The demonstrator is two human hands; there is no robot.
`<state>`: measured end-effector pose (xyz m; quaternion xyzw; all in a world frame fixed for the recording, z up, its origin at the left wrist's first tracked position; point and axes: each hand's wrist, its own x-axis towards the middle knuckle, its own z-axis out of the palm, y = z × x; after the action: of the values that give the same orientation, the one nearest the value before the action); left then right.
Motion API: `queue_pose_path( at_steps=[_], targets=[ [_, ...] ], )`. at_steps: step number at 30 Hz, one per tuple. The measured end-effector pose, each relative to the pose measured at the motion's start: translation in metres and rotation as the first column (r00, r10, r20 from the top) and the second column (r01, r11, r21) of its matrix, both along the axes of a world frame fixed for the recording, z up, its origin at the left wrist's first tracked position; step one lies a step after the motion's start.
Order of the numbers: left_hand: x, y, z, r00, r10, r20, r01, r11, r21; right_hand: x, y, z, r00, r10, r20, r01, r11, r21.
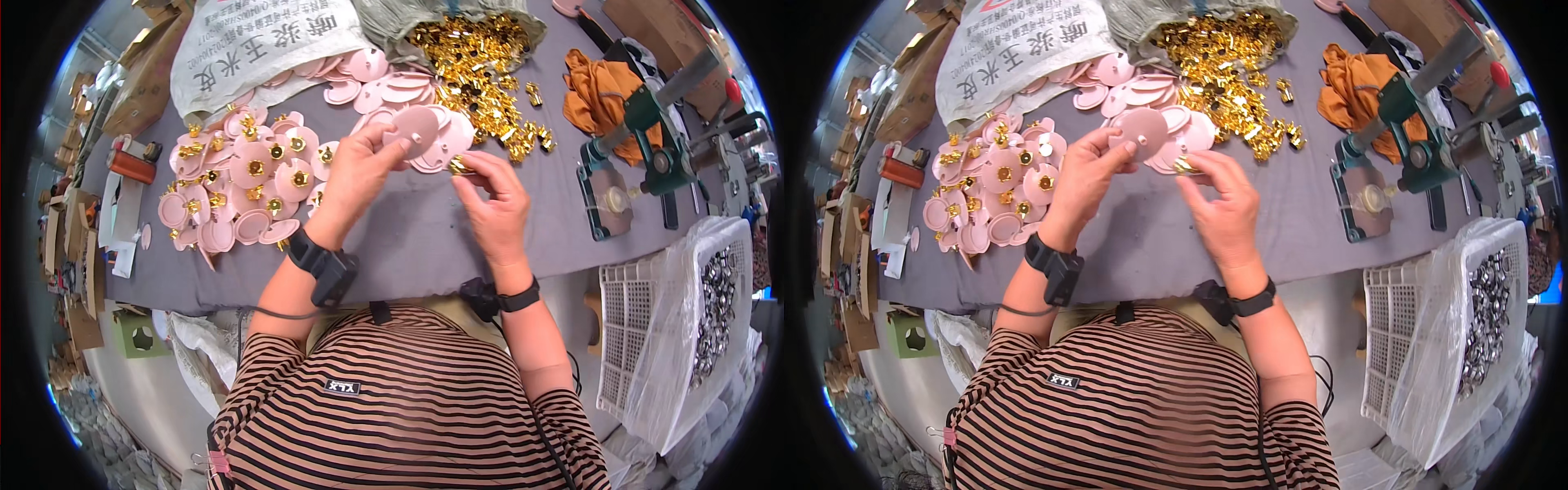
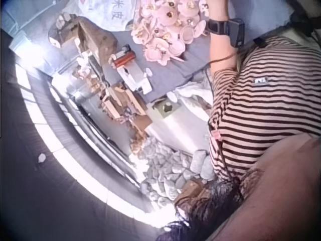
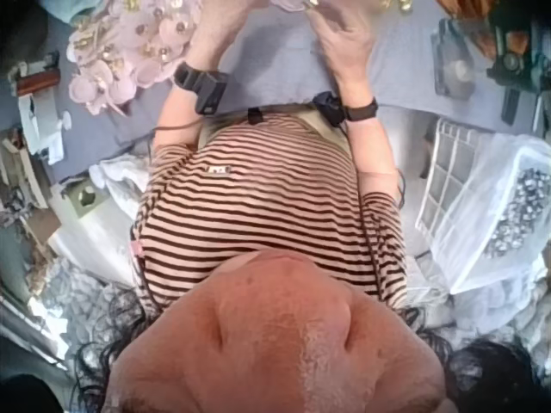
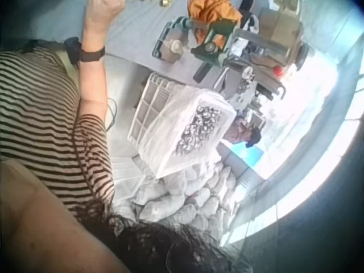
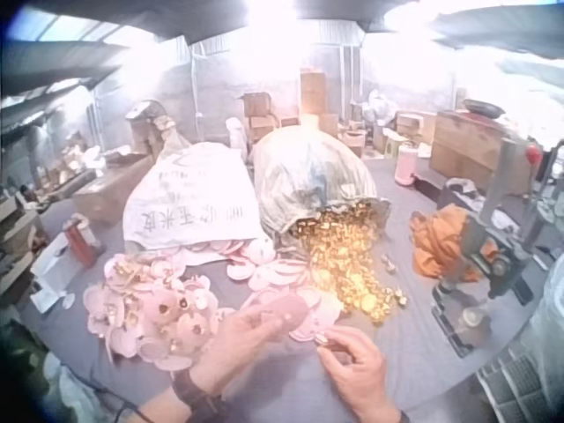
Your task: Assembling gold-colored metal fittings into pink circular plastic bases using manual manipulation and a hand press.
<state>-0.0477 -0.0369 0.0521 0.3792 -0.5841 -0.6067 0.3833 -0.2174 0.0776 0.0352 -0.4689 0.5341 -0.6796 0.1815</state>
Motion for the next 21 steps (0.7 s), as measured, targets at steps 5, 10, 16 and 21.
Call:
queue_pose_path(
  at_steps=[5,10,16,21],
  targets=[
    [-0.015,0.034,-0.01,0.97,-0.041,0.239,0.087,0.978,-0.189,0.008,0.004,0.002,0.946,-0.063,-0.319,0.056,0.998,-0.031],
    [-0.019,0.056,0.005,0.97,0.039,0.238,0.105,0.821,-0.561,0.004,0.009,-0.006,0.896,-0.146,-0.42,0.121,0.989,-0.086],
    [-0.018,0.063,-0.009,0.969,0.086,0.232,0.077,0.786,-0.613,0.017,0.012,-0.019,0.971,0.007,0.237,-0.035,0.993,0.114],
    [0.011,0.038,-0.02,0.897,0.01,0.441,0.25,0.813,-0.527,0.021,0.014,-0.039,0.807,0.132,0.575,-0.314,0.921,0.229]
  ],
)
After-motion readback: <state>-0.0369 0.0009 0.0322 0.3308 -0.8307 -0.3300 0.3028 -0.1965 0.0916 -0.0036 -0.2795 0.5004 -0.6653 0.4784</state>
